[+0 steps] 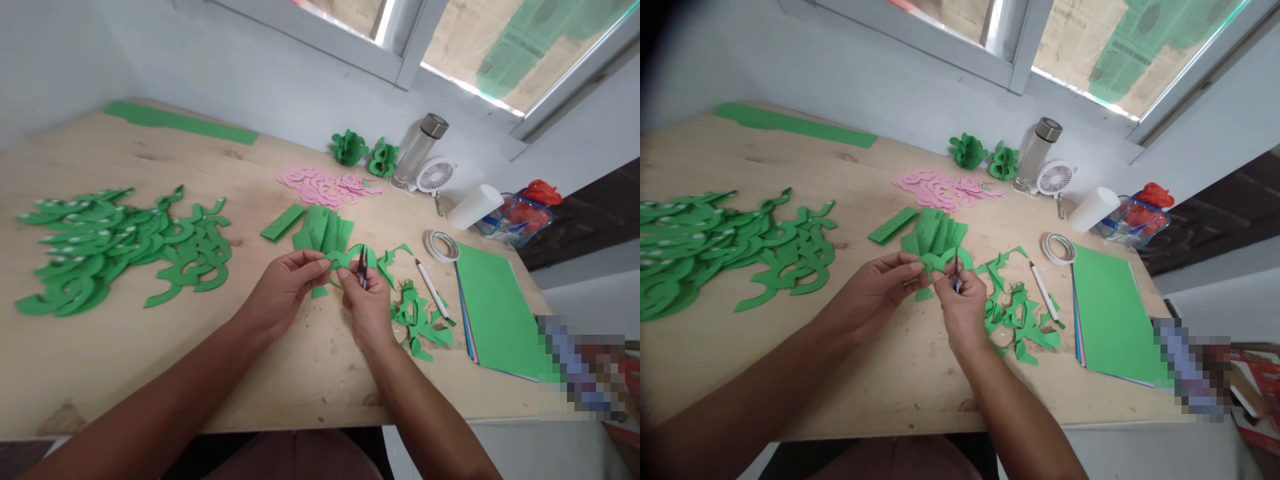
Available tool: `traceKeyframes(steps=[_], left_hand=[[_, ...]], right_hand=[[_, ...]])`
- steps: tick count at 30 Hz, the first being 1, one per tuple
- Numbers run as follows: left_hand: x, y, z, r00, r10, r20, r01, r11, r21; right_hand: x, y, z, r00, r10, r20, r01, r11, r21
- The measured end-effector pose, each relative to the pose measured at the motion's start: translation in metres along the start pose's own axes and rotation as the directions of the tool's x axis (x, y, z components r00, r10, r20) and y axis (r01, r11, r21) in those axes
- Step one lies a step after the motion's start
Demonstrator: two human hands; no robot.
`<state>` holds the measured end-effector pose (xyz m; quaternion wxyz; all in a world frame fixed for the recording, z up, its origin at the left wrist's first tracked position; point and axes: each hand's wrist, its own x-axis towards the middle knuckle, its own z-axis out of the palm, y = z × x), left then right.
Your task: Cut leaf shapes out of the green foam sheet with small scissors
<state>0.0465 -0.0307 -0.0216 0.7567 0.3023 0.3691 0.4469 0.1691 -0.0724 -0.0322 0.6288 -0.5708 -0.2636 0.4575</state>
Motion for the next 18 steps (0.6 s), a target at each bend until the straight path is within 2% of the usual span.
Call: traceKeyframes(steps=[5, 10, 15, 18], left_hand=[[0.001, -0.003, 0.000, 1.000, -0.009, 0.012, 0.009, 1.000, 0.014], [0.001, -0.003, 0.002, 1.000, -0.014, 0.022, 0.015, 1.000, -0.007], [0.003, 0.004, -0.001, 1.000, 0.014, -0.017, -0.015, 1.000, -0.028], [0.007, 0.008, -0.004, 0.998, 0.048, -0.039, -0.050, 0.997, -0.057]], right_hand=[[0.000, 0.000, -0.001, 0.999, 0.032, 0.026, -0.031, 0.999, -0.025], [0.001, 0.001, -0.002, 0.994, -0.015, 0.112, 0.021, 0.998, -0.057], [0.002, 0.000, -0.002, 0.992, -0.030, 0.121, 0.043, 0.993, -0.110], [0.005, 0.001, -0.004, 0.996, -0.068, 0.053, 0.074, 0.991, -0.114]])
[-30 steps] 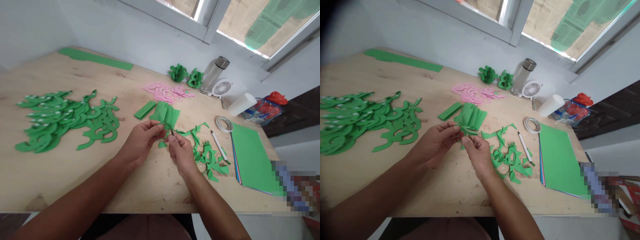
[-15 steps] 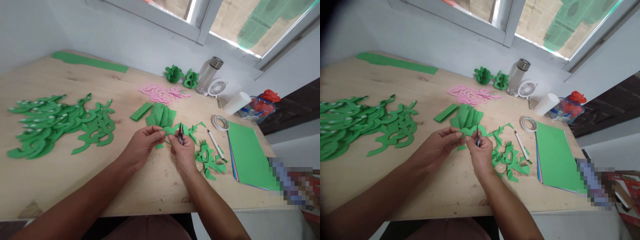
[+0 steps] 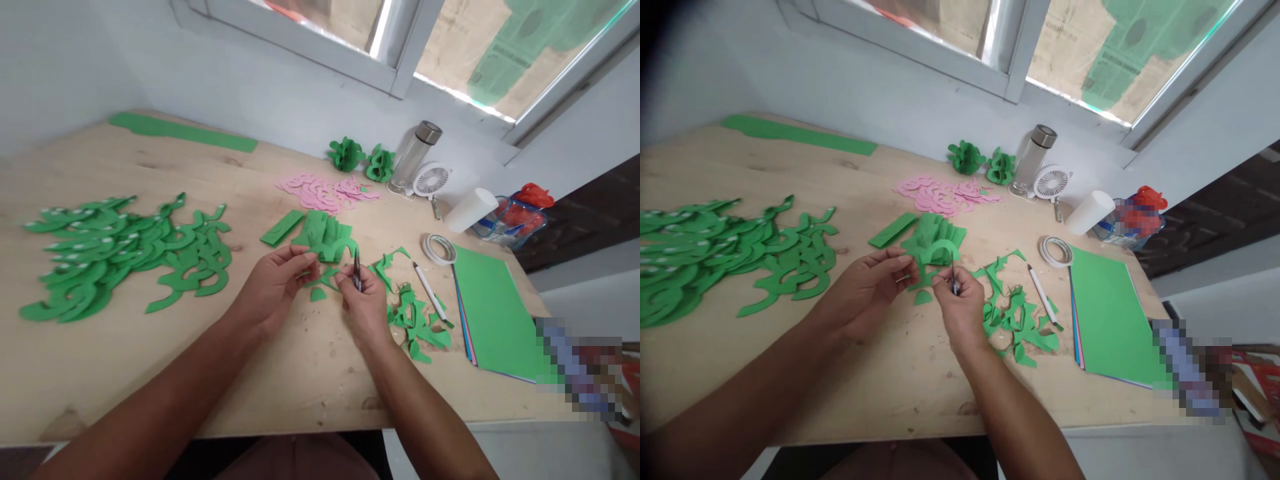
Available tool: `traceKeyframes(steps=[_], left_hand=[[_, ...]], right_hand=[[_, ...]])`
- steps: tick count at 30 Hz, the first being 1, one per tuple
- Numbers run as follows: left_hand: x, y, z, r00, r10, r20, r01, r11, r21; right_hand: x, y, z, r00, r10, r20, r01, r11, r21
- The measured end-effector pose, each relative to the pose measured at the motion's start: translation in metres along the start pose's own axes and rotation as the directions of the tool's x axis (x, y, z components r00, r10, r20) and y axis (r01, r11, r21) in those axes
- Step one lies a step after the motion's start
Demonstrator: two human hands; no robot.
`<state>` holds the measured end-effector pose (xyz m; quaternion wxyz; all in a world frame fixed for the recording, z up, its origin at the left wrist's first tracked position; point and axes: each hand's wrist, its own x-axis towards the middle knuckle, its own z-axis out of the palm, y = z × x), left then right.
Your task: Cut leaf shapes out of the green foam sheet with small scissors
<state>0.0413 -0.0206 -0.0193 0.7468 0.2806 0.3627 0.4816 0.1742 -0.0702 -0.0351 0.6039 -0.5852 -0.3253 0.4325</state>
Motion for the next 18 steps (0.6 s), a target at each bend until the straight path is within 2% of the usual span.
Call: traceKeyframes(steps=[3, 5, 7, 9, 13, 15, 18], left_hand=[[0.002, 0.002, -0.002, 1.000, 0.019, -0.016, -0.019, 1.000, -0.005], [0.003, 0.002, -0.002, 1.000, 0.024, -0.016, -0.024, 1.000, 0.005], [0.002, 0.002, -0.001, 1.000, 0.026, -0.003, -0.026, 0.999, 0.020], [0.001, 0.002, -0.001, 0.999, 0.022, 0.030, -0.023, 0.999, 0.048], [0.000, 0.005, 0.000, 0.994, 0.020, 0.110, -0.034, 0.992, 0.118], [0.000, 0.006, 0.001, 0.992, 0.032, 0.122, -0.050, 0.987, 0.150], [0.001, 0.007, 0.001, 0.994, 0.042, 0.099, -0.058, 0.985, 0.163]], right_hand=[[0.005, 0.000, -0.004, 0.983, -0.055, -0.173, 0.063, 0.997, 0.037], [0.009, -0.002, -0.007, 0.966, -0.065, -0.250, 0.091, 0.992, 0.092], [0.012, -0.006, -0.008, 0.959, -0.054, -0.278, 0.099, 0.984, 0.151], [0.012, -0.009, -0.008, 0.970, -0.031, -0.243, 0.078, 0.980, 0.185], [0.009, -0.008, -0.005, 0.996, 0.008, -0.093, 0.008, 0.984, 0.178], [0.007, -0.006, -0.004, 0.999, 0.006, -0.041, 0.000, 0.989, 0.148], [0.006, -0.002, -0.005, 0.999, -0.030, -0.028, 0.032, 0.995, 0.095]])
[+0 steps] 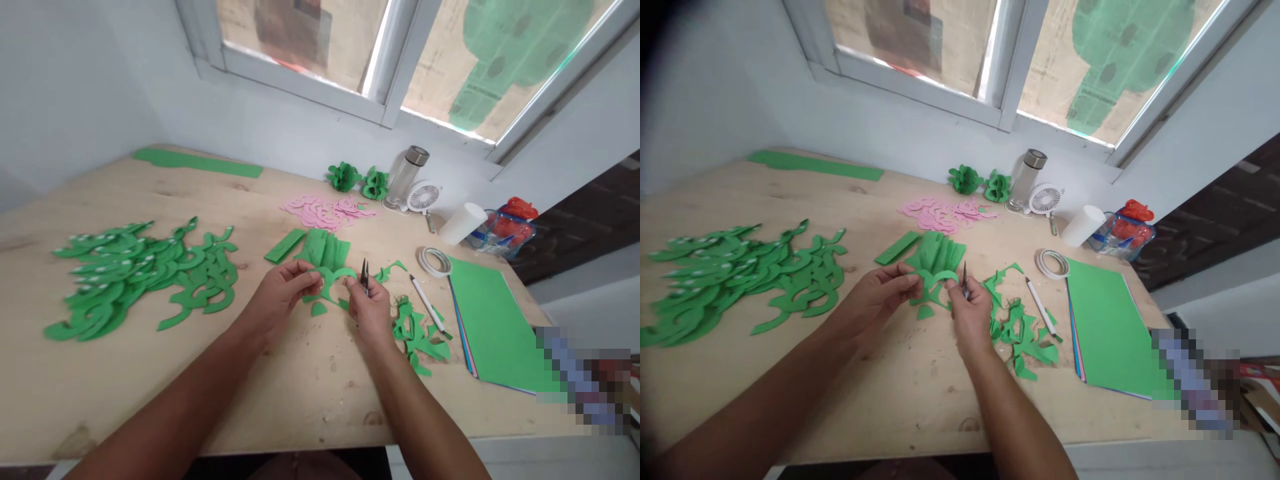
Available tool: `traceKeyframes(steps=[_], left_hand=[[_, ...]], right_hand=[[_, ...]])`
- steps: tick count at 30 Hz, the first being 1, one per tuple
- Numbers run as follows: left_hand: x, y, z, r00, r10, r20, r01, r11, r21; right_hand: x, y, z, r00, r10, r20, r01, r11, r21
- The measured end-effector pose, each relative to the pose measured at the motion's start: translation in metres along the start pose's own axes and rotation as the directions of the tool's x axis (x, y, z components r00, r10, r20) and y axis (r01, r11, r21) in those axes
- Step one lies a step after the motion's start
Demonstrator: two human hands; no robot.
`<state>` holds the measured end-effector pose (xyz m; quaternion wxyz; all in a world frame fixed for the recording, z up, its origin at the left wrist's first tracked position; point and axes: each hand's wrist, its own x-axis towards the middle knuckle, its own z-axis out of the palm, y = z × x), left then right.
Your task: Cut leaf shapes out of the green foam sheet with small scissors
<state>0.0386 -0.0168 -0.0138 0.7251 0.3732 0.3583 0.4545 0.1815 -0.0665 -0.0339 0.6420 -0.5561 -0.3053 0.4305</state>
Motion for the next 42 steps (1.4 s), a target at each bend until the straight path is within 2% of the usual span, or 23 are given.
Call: traceKeyframes(steps=[7, 14, 19, 21, 26, 33, 37, 42], left_hand=[[0.005, -0.002, -0.005, 0.993, 0.029, -0.111, -0.037, 0.997, -0.075], [0.005, 0.001, -0.006, 0.997, -0.021, -0.077, 0.019, 0.999, -0.027], [0.004, 0.003, -0.007, 0.999, 0.020, -0.031, -0.018, 0.998, 0.061], [0.005, 0.003, -0.008, 0.998, 0.044, -0.046, -0.041, 0.997, 0.062], [0.010, 0.000, -0.012, 0.988, 0.071, -0.136, -0.072, 0.997, -0.002], [0.014, -0.004, -0.012, 0.979, 0.039, -0.202, -0.072, 0.985, -0.159], [0.010, -0.002, -0.007, 0.985, -0.019, -0.171, -0.021, 0.974, -0.227], [0.008, -0.004, -0.004, 0.992, -0.082, -0.098, 0.058, 0.972, -0.227]], right_hand=[[0.001, 0.000, 0.000, 0.999, 0.001, -0.033, -0.001, 1.000, 0.007], [0.004, 0.006, 0.000, 1.000, -0.008, -0.016, 0.008, 1.000, 0.026], [0.005, 0.011, -0.001, 1.000, -0.005, 0.008, 0.005, 1.000, 0.018], [0.004, 0.012, 0.000, 1.000, 0.012, 0.029, -0.013, 1.000, 0.013], [-0.003, 0.010, 0.005, 0.994, 0.048, 0.100, -0.042, 0.997, -0.061], [-0.009, 0.011, 0.010, 0.994, 0.046, 0.098, -0.036, 0.994, -0.100], [-0.008, 0.011, 0.010, 0.998, 0.023, 0.050, -0.019, 0.996, -0.084], [-0.005, 0.013, 0.008, 1.000, -0.012, 0.001, 0.012, 1.000, -0.016]])
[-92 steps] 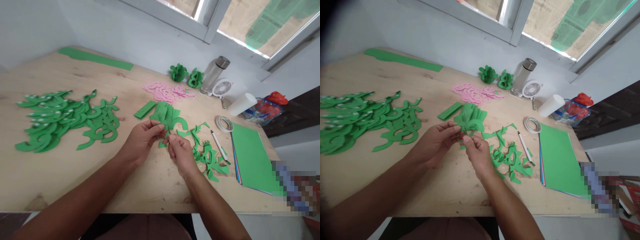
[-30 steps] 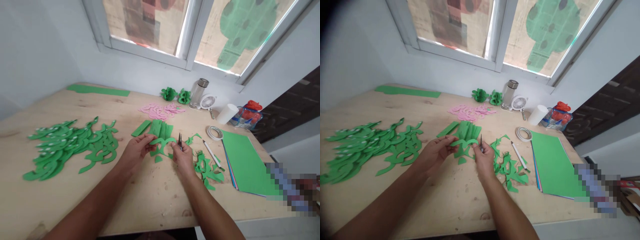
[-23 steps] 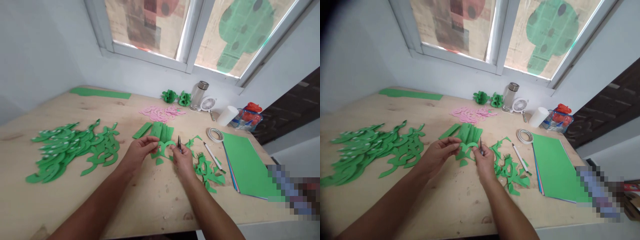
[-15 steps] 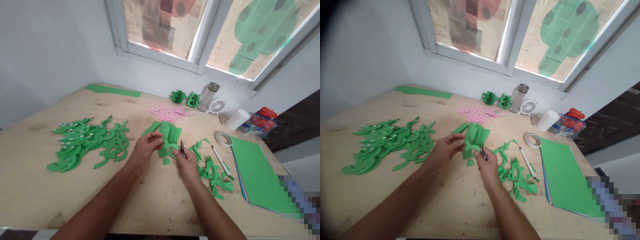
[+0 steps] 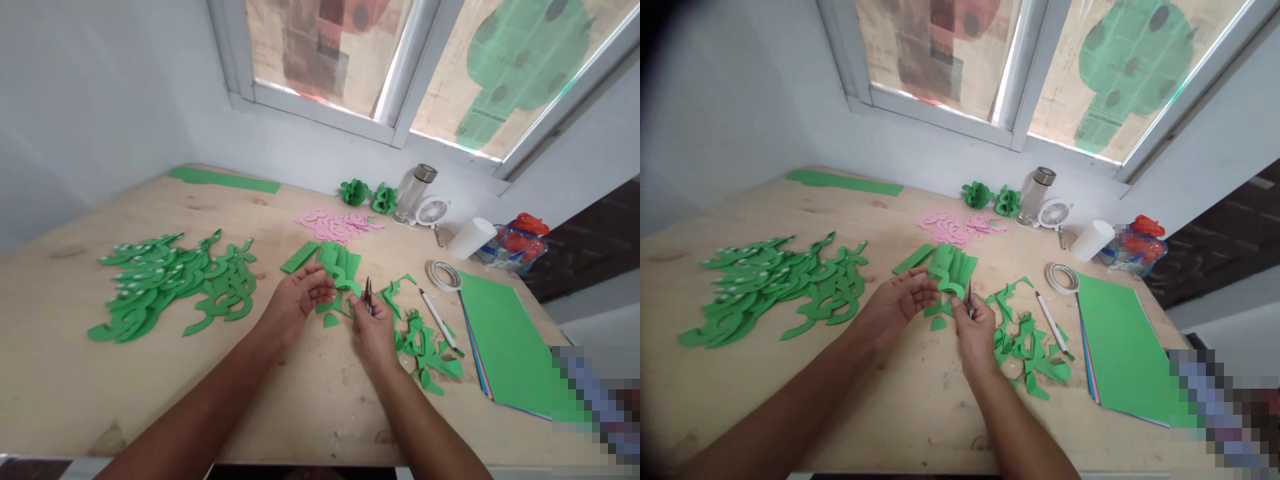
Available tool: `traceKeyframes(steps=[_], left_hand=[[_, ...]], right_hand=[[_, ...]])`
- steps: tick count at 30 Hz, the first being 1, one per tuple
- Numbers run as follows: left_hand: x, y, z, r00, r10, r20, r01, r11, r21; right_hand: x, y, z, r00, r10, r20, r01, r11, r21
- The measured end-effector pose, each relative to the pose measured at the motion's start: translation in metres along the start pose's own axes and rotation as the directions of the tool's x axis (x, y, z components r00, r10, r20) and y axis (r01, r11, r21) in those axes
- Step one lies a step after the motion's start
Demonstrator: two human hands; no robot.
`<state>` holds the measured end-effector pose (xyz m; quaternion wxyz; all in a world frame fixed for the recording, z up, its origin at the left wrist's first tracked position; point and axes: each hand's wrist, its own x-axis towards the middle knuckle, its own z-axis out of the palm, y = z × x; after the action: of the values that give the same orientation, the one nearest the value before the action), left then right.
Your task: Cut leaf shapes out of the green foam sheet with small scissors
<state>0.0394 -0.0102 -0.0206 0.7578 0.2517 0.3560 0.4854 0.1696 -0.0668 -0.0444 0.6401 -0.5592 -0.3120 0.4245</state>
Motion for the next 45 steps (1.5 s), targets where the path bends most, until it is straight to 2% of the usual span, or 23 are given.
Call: traceKeyframes(steps=[7, 10, 13, 17, 21, 30, 37, 42, 45], left_hand=[[-0.002, -0.009, 0.003, 0.998, 0.015, 0.068, -0.021, 0.996, 0.087], [-0.002, -0.007, 0.002, 0.994, 0.077, 0.080, -0.087, 0.987, 0.134], [0.003, -0.002, -0.002, 0.985, 0.171, 0.040, -0.175, 0.962, 0.209], [0.012, 0.003, -0.011, 0.966, 0.255, 0.030, -0.251, 0.915, 0.316], [0.018, 0.003, -0.015, 0.943, 0.327, 0.070, -0.315, 0.802, 0.508], [0.025, 0.008, -0.019, 0.936, 0.343, 0.085, -0.318, 0.714, 0.624], [0.022, 0.015, -0.023, 0.947, 0.300, 0.113, -0.284, 0.624, 0.728], [0.015, 0.023, -0.025, 0.951, 0.262, 0.166, -0.277, 0.473, 0.836], [0.010, 0.027, -0.034, 0.951, 0.240, 0.193, -0.271, 0.355, 0.895]], right_hand=[[-0.002, 0.002, 0.001, 0.999, -0.041, 0.034, 0.042, 0.998, -0.043], [-0.001, 0.002, 0.000, 0.996, -0.017, 0.092, 0.023, 0.998, -0.063], [0.003, 0.003, -0.003, 0.993, -0.004, 0.121, 0.012, 0.998, -0.067], [0.010, 0.004, -0.008, 0.998, -0.015, 0.055, 0.015, 1.000, -0.006], [0.015, 0.004, -0.012, 1.000, -0.013, -0.008, 0.013, 0.999, 0.034], [0.019, 0.004, -0.009, 1.000, -0.017, 0.003, 0.016, 0.997, 0.081], [0.015, -0.004, -0.005, 1.000, 0.013, 0.007, -0.014, 0.991, 0.137], [0.014, -0.004, -0.006, 0.999, 0.039, 0.008, -0.040, 0.987, 0.153], [0.013, -0.003, -0.006, 0.999, 0.047, 0.021, -0.049, 0.986, 0.157]])
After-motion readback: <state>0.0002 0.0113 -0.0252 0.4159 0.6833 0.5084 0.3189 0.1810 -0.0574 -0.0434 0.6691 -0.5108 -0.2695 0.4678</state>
